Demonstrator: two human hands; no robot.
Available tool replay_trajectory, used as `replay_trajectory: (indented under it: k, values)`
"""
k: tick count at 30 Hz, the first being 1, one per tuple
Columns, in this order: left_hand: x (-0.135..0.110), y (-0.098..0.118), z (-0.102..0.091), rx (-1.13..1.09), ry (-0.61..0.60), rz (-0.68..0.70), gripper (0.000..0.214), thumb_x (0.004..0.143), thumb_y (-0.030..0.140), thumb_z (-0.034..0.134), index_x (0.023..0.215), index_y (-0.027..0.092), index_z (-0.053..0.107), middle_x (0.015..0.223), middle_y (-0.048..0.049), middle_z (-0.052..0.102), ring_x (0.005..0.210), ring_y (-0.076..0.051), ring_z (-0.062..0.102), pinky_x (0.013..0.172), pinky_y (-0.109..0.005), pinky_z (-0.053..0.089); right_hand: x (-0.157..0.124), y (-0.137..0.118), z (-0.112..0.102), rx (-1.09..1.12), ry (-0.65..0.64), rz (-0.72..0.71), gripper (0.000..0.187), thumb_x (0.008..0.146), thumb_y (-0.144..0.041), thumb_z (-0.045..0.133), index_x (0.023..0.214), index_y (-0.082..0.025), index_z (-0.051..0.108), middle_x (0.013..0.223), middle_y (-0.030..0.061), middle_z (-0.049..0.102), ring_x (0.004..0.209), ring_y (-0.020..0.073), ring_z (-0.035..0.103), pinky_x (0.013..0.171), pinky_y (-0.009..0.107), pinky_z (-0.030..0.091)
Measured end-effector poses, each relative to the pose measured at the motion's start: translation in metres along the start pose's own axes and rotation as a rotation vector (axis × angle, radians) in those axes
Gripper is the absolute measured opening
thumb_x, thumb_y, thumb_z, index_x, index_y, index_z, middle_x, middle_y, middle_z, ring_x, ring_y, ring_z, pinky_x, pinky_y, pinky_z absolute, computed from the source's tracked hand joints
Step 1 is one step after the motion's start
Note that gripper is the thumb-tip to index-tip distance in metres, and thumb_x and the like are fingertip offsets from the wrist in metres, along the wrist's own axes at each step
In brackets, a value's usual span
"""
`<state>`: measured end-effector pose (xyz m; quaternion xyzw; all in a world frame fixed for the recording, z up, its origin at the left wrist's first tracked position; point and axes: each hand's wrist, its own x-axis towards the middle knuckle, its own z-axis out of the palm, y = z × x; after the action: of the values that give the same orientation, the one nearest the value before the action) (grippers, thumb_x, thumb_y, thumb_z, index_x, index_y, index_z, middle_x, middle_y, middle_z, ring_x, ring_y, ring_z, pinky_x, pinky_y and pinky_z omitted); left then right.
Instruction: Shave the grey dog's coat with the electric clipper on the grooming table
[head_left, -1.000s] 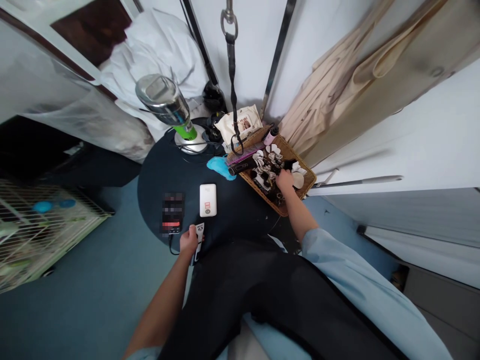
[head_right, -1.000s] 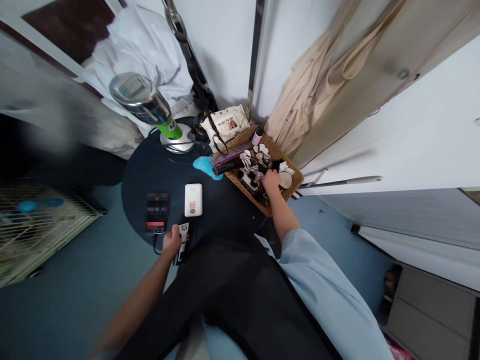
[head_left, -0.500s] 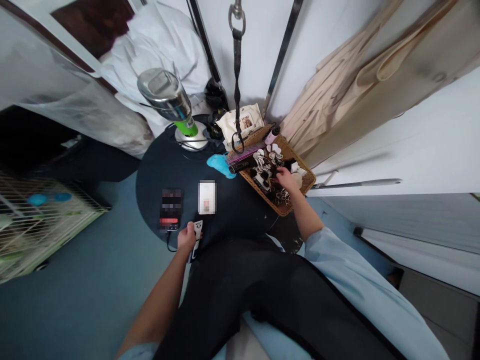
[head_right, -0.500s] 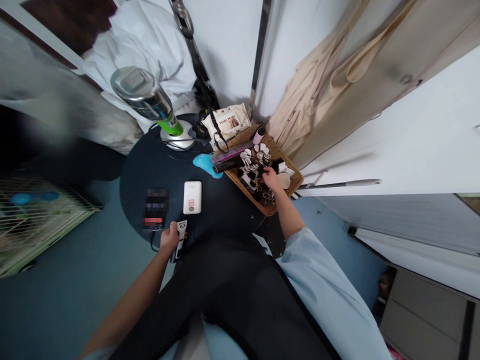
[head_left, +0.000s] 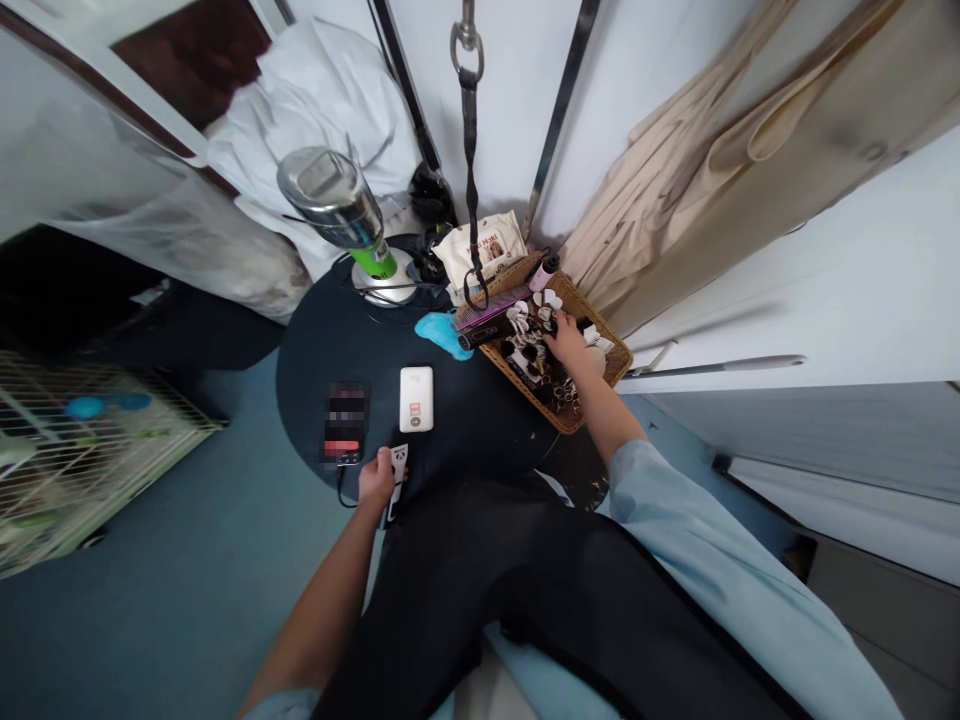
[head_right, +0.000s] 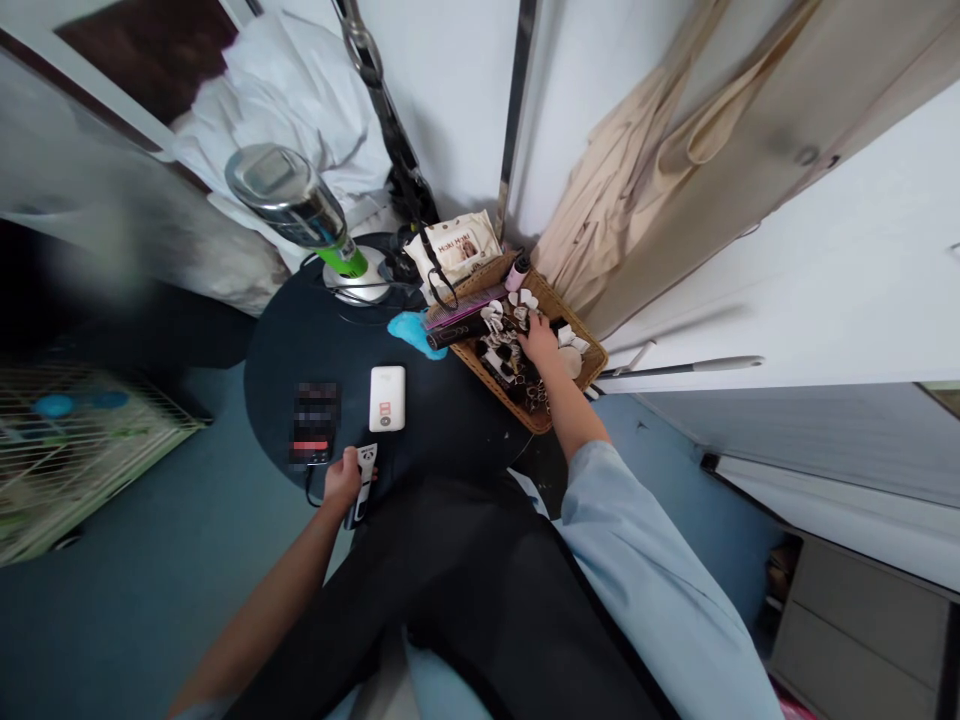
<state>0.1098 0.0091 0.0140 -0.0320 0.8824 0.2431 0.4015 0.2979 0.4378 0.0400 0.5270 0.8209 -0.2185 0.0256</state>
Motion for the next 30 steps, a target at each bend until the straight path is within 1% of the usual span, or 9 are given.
replay_trajectory:
  k: [4, 8, 11, 15, 18, 20, 22, 26, 30]
  values:
    - [0.006, -0.008, 0.003, -0.008, -0.009, -0.007, 0.056, 0.092, 0.051, 0.033, 0.064, 0.017, 0.068, 0.065, -0.0151, 0.072, 0.071, -0.030, 0.072, 0.066, -0.034, 0.053, 0.016, -0.006, -0.005, -0.014, -0.022, 0.076, 0.039, 0.094, -0.023, 0.051, 0.130, -0.012, 0.059, 0.128, 0.0211, 0.063, 0.116, 0.0322, 0.064, 0.102, 0.043, 0.048]
    - [0.012, -0.015, 0.005, -0.013, -0.005, -0.002, 0.055, 0.091, 0.053, 0.035, 0.064, 0.017, 0.068, 0.066, -0.0158, 0.072, 0.074, -0.031, 0.072, 0.067, -0.035, 0.053, 0.017, -0.004, -0.004, 0.190, 0.069, 0.121, 0.046, 0.092, -0.012, 0.041, 0.136, -0.012, 0.052, 0.124, 0.0188, 0.067, 0.114, 0.0270, 0.066, 0.103, 0.042, 0.048]
    - [0.015, -0.020, 0.007, -0.043, -0.015, 0.002, 0.056, 0.091, 0.054, 0.036, 0.065, 0.017, 0.068, 0.066, -0.0151, 0.072, 0.070, -0.030, 0.071, 0.069, -0.035, 0.053, 0.014, -0.001, 0.005, 0.405, 0.028, 0.149, 0.047, 0.085, -0.013, 0.045, 0.131, -0.013, 0.054, 0.112, 0.0118, 0.071, 0.092, 0.0209, 0.071, 0.088, 0.037, 0.056]
    - [0.016, -0.021, 0.007, -0.056, -0.020, -0.007, 0.055, 0.092, 0.053, 0.035, 0.065, 0.017, 0.068, 0.066, -0.0150, 0.072, 0.069, -0.030, 0.071, 0.067, -0.035, 0.053, 0.010, 0.000, 0.015, 0.417, -0.046, 0.144, 0.040, 0.085, -0.018, 0.045, 0.124, -0.015, 0.056, 0.098, 0.0045, 0.072, 0.075, 0.0150, 0.070, 0.074, 0.030, 0.058]
    - [0.014, -0.018, 0.006, -0.056, -0.026, -0.019, 0.055, 0.092, 0.053, 0.035, 0.066, 0.017, 0.068, 0.066, -0.0152, 0.073, 0.068, -0.030, 0.071, 0.065, -0.034, 0.053, 0.008, -0.002, 0.017, 0.358, -0.063, 0.125, 0.024, 0.088, -0.028, 0.050, 0.104, -0.017, 0.065, 0.095, 0.0059, 0.072, 0.084, 0.0186, 0.069, 0.082, 0.033, 0.056]
    - [0.012, -0.016, 0.005, -0.055, -0.023, -0.019, 0.055, 0.092, 0.052, 0.035, 0.066, 0.017, 0.068, 0.066, -0.0148, 0.072, 0.068, -0.029, 0.072, 0.066, -0.034, 0.053, 0.010, -0.007, 0.016, 0.306, -0.063, 0.120, 0.022, 0.089, -0.036, 0.055, 0.092, -0.018, 0.067, 0.094, 0.0088, 0.073, 0.094, 0.0236, 0.068, 0.092, 0.037, 0.053]
    - [0.011, -0.015, 0.005, -0.050, -0.018, -0.014, 0.054, 0.092, 0.051, 0.035, 0.066, 0.017, 0.068, 0.065, -0.0145, 0.072, 0.068, -0.029, 0.072, 0.067, -0.034, 0.053, 0.014, -0.014, 0.016, 0.239, -0.067, 0.113, 0.022, 0.086, -0.038, 0.062, 0.094, -0.019, 0.068, 0.099, 0.0114, 0.073, 0.103, 0.0280, 0.067, 0.098, 0.041, 0.050]
    - [0.012, -0.016, 0.005, -0.058, -0.021, -0.009, 0.054, 0.092, 0.052, 0.034, 0.067, 0.017, 0.068, 0.066, -0.0143, 0.072, 0.066, -0.028, 0.072, 0.065, -0.033, 0.053, 0.028, -0.031, 0.016, 0.136, -0.096, 0.042, 0.034, 0.076, -0.022, 0.072, 0.110, -0.020, 0.069, 0.114, 0.0121, 0.072, 0.116, 0.0306, 0.063, 0.104, 0.042, 0.046]
    - [0.013, -0.018, 0.007, -0.071, -0.024, -0.009, 0.055, 0.092, 0.053, 0.035, 0.068, 0.017, 0.068, 0.067, -0.0146, 0.073, 0.065, -0.027, 0.072, 0.064, -0.032, 0.054, 0.040, -0.034, 0.013, 0.215, -0.058, 0.043, 0.018, 0.080, -0.019, 0.063, 0.094, -0.014, 0.072, 0.115, 0.0187, 0.072, 0.117, 0.0323, 0.063, 0.106, 0.044, 0.045]
